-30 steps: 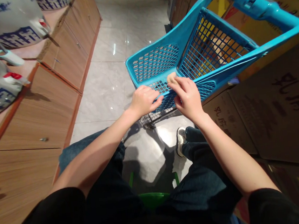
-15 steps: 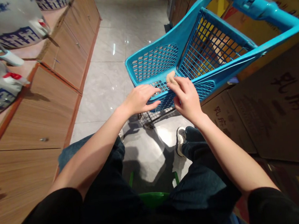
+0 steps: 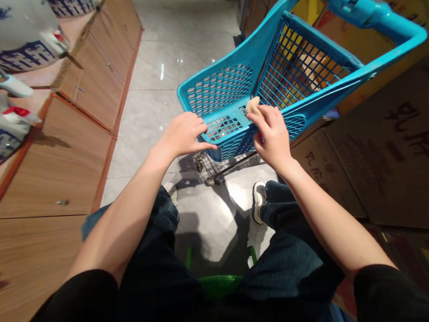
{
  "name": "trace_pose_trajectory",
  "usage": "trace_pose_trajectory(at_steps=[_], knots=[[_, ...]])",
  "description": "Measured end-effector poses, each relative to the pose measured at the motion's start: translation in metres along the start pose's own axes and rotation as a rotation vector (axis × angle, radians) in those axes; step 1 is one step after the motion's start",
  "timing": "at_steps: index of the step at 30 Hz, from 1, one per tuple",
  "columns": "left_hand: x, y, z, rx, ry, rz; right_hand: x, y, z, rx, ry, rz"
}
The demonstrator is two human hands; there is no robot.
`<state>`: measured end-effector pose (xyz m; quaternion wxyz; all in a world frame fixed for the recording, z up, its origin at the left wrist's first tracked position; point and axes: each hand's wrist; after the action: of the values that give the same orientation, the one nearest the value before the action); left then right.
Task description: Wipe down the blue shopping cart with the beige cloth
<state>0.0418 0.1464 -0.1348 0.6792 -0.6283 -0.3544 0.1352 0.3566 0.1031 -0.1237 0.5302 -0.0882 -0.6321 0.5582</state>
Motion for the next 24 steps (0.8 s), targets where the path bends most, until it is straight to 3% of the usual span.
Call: trace_pose_trajectory(at_steps=[5,9,14,17,21,24], knots=[[0.002,-0.002,-0.019,0.02,0.023,-0.029,-0.004,0.014,0.038,0.054,-0.216,0.067],[0.001,-0.001,-0.026,-0.016,0.012,-0.043,0.0,0.003,0.018,0.047,-0.162,0.117],[0.003,0.0,-0.029,0.078,-0.006,-0.022,0.002,-0.007,-0.02,0.038,0.034,0.019],[0.005,0.0,-0.033,0.111,-0.029,-0.03,-0.001,0.002,-0.011,0.054,-0.024,0.008],[0.009,0.002,-0.042,0.095,-0.072,-0.051,-0.003,0.013,0.017,0.101,-0.169,0.089],[0.013,0.002,-0.048,0.124,-0.094,-0.051,0.001,0.011,0.016,0.113,-0.197,0.115]])
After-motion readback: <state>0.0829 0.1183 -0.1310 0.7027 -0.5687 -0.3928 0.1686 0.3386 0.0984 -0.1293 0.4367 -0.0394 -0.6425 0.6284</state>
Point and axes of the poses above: each hand's wrist, its own x-axis towards the middle knuckle, its own y-axis out of the palm, z = x × y, and after that the axes turned 5 degrees about z, right-handed
